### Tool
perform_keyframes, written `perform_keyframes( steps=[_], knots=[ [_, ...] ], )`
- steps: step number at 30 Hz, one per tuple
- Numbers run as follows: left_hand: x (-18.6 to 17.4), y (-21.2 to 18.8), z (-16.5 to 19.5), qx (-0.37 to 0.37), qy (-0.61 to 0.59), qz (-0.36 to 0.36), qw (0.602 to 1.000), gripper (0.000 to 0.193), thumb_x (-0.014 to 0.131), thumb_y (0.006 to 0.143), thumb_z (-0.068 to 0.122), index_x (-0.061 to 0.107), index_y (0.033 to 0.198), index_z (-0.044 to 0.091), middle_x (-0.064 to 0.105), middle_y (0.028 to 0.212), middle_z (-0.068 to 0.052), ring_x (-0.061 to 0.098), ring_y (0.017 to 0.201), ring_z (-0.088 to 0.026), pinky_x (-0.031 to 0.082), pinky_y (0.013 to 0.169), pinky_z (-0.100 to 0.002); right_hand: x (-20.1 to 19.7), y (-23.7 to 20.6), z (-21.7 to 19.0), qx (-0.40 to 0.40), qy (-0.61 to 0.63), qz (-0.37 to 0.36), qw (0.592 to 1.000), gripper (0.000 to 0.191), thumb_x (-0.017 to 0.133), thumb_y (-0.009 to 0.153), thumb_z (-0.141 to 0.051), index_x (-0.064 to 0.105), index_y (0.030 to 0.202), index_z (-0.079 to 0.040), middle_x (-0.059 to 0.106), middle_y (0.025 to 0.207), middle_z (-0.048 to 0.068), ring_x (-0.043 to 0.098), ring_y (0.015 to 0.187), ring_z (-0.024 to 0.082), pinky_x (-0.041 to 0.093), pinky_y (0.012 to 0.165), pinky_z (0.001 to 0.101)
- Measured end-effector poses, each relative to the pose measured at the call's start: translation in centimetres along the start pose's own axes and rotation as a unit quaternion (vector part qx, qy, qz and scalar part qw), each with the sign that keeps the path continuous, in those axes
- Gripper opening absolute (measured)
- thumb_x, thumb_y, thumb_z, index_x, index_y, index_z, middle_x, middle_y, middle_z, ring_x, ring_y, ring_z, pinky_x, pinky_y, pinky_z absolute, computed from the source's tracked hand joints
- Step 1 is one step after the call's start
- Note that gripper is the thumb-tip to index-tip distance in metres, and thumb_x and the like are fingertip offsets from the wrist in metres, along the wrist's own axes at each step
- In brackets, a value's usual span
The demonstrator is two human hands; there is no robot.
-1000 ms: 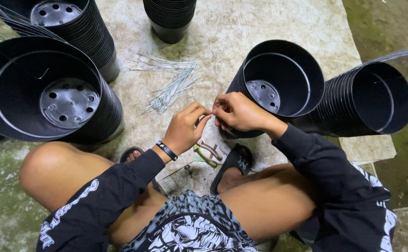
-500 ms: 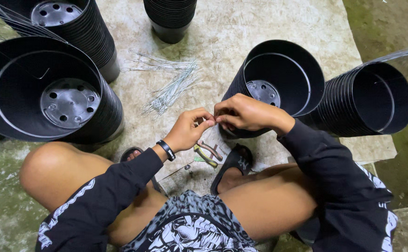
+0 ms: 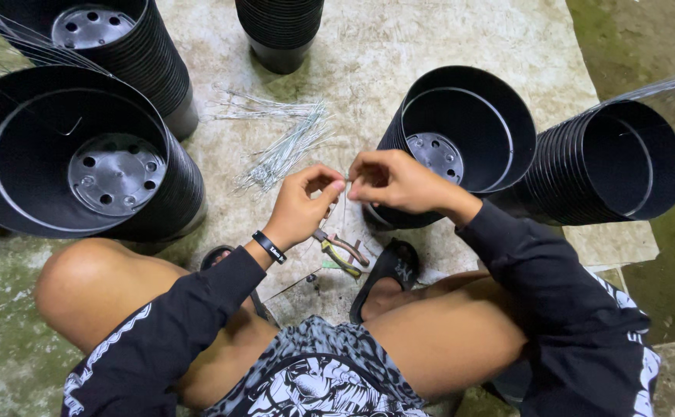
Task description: The person sits on the floor and assembles wire hangers into black plastic planters. They cut wire ties with pliers, bend them into loops, and insert them through holes in the planter rims to form handles. The person repeats this process for multiple planters.
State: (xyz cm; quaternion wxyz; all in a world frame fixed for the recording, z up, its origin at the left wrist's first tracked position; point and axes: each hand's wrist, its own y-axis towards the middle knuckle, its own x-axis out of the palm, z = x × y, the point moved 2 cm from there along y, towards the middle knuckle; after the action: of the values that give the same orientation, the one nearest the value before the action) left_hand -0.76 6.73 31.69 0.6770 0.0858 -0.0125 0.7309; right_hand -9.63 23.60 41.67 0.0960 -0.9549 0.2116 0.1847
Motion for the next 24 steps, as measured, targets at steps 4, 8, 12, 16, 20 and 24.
perform_keyframes(
  steps=[4, 8, 12, 16, 20, 24],
  knots=[
    [0.0, -0.1, 0.7, 0.052, -0.035, 0.033, 0.998, 0.011, 0.066, 0.1, 0.011, 0.066, 0.103, 0.0, 0.069, 0.09, -0.004, 0.062, 0.075, -0.005, 0.054, 0.055, -0.023, 1.8, -0.2, 0.9, -0.011, -0.062, 0.012, 0.998, 0.019, 0.077, 0.092, -0.016, 0.066, 0.095, 0.0, 0.071, 0.077, 0.003, 0.059, 0.072, 0.004, 0.05, 0.065, 0.0258],
    [0.0, -0.2, 0.9, 0.023, -0.014, 0.053, 0.998, 0.013, 0.066, 0.099, 0.012, 0.066, 0.102, -0.001, 0.069, 0.088, -0.004, 0.06, 0.067, -0.007, 0.051, 0.053, -0.023, 2.7, -0.1, 1.5, 0.024, -0.091, 0.051, 0.994, 0.016, 0.073, 0.094, -0.016, 0.069, 0.094, -0.001, 0.067, 0.07, 0.003, 0.054, 0.066, 0.006, 0.046, 0.058, 0.0284],
    [-0.2, -0.2, 1.5, 0.079, 0.054, 0.065, 0.993, 0.013, 0.065, 0.1, 0.011, 0.065, 0.102, -0.002, 0.071, 0.09, -0.004, 0.063, 0.078, -0.007, 0.052, 0.066, -0.025, 2.4, -0.1, 0.9, -0.019, -0.08, 0.04, 0.996, 0.016, 0.069, 0.097, -0.015, 0.067, 0.096, 0.0, 0.067, 0.074, 0.003, 0.055, 0.069, 0.006, 0.048, 0.061, 0.0283],
    [-0.5, -0.2, 1.6, 0.061, 0.093, 0.065, 0.992, 0.014, 0.065, 0.099, 0.012, 0.065, 0.1, -0.002, 0.071, 0.086, -0.004, 0.064, 0.08, -0.006, 0.052, 0.068, -0.025, 1.6, -0.3, -0.2, -0.011, -0.149, 0.033, 0.988, 0.015, 0.069, 0.095, -0.015, 0.067, 0.096, 0.0, 0.065, 0.07, 0.008, 0.055, 0.063, 0.011, 0.049, 0.06, 0.029],
    [-0.7, 0.0, 1.8, 0.054, 0.086, 0.051, 0.994, 0.013, 0.066, 0.1, 0.011, 0.067, 0.101, -0.002, 0.069, 0.084, -0.004, 0.06, 0.079, -0.007, 0.051, 0.071, -0.025, 0.6, -0.6, -1.2, -0.019, -0.178, 0.024, 0.984, 0.013, 0.069, 0.094, -0.014, 0.066, 0.096, -0.001, 0.067, 0.073, 0.009, 0.06, 0.062, 0.013, 0.051, 0.06, 0.0297],
    [-0.5, 0.1, 2.0, 0.086, 0.083, 0.049, 0.992, 0.012, 0.066, 0.099, 0.011, 0.066, 0.1, -0.001, 0.07, 0.086, -0.002, 0.062, 0.08, -0.006, 0.052, 0.073, -0.025, 0.6, -0.5, -1.4, 0.008, -0.185, 0.006, 0.983, 0.016, 0.071, 0.094, -0.016, 0.068, 0.099, -0.001, 0.069, 0.075, 0.01, 0.059, 0.063, 0.013, 0.051, 0.061, 0.0302]
  ],
)
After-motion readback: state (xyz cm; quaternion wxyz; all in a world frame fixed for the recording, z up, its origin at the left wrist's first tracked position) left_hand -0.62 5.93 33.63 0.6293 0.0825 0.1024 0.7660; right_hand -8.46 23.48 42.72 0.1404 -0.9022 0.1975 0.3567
